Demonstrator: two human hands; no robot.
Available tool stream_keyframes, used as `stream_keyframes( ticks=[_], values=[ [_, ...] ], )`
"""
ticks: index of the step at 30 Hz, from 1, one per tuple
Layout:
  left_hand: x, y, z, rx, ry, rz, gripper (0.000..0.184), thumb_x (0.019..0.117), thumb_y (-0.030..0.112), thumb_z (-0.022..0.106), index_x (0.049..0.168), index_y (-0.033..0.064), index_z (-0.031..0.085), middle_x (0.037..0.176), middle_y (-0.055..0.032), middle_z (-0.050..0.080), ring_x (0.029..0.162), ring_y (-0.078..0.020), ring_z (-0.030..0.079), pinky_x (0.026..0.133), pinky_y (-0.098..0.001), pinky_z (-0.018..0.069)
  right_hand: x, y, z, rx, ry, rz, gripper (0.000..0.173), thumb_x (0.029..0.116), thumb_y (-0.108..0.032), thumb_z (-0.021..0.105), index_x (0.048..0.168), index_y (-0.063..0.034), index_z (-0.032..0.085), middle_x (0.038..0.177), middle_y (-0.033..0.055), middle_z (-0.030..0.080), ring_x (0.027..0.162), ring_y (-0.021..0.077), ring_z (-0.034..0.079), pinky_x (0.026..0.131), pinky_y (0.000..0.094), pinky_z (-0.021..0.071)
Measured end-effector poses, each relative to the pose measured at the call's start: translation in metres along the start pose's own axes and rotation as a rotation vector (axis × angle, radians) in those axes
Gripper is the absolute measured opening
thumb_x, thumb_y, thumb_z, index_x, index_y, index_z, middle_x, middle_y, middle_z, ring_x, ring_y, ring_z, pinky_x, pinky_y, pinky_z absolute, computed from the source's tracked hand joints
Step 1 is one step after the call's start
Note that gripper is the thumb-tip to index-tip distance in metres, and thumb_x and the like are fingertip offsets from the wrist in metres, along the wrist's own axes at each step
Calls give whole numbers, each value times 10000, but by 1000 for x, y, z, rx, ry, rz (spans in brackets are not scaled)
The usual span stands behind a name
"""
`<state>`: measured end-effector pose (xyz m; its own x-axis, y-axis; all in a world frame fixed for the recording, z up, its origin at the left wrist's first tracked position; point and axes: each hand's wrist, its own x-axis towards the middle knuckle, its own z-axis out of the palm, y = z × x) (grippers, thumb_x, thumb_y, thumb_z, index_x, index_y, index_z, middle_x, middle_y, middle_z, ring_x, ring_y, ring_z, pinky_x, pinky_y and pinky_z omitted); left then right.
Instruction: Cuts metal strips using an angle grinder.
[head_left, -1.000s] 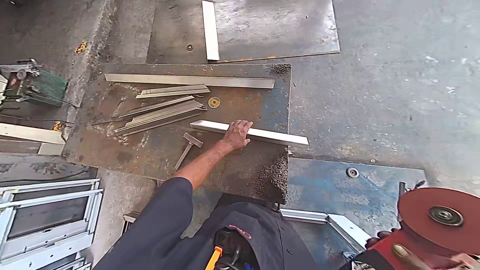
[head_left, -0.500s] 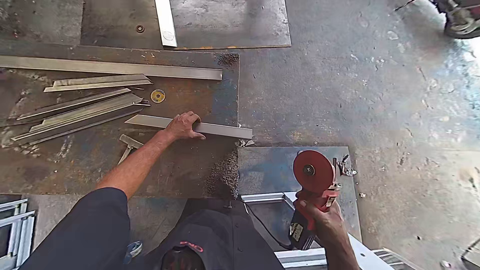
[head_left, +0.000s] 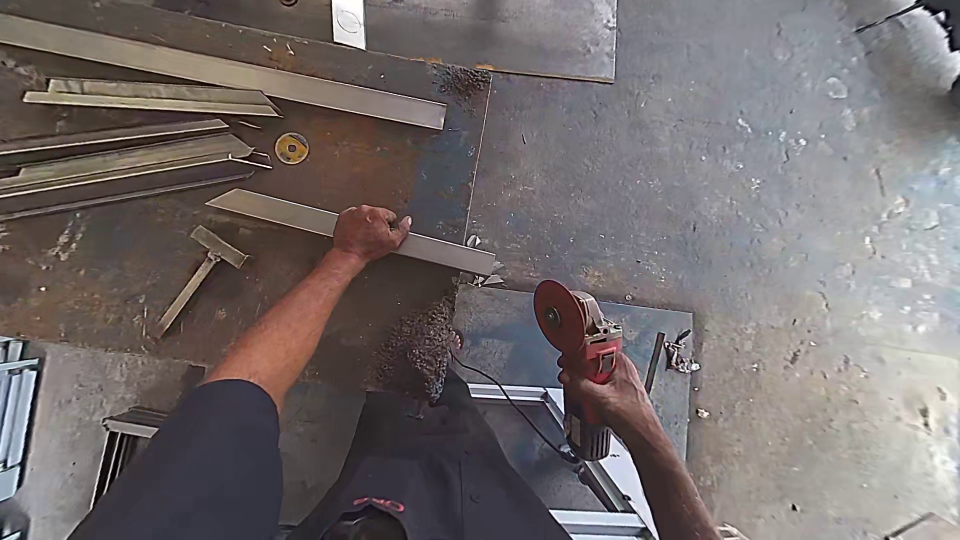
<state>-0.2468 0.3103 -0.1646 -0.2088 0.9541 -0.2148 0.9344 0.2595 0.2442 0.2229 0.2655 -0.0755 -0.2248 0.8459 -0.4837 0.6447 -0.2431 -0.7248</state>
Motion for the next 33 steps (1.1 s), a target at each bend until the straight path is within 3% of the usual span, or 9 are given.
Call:
stream_keyframes(
  ticks=[8,17,33],
  values=[
    [2,4,0,44,-6,-28,618,997,567,374,682,87,602,705,-165,671,750,-378,705,610,-590,482,38,1,4,-121,-119,31,691,646,-476,833,1194,-108,627,978,-39,721,887,31,694,811,279,596],
    [3,6,-2,51,-27,-29,619,991,561,371,652,79,559,671,-179,644,710,-395,690,578,-594,460,69,-1,17,-147,-229,35,722,649,-470,834,1229,-98,617,1007,-30,713,913,35,684,838,299,585],
    [2,3,4,75,51,20,595,1003,516,356,606,90,477,584,-147,573,614,-359,644,538,-548,425,78,6,19,-202,-263,-15,721,650,-513,826,1207,-103,622,970,-35,708,882,32,679,804,299,579]
  ],
)
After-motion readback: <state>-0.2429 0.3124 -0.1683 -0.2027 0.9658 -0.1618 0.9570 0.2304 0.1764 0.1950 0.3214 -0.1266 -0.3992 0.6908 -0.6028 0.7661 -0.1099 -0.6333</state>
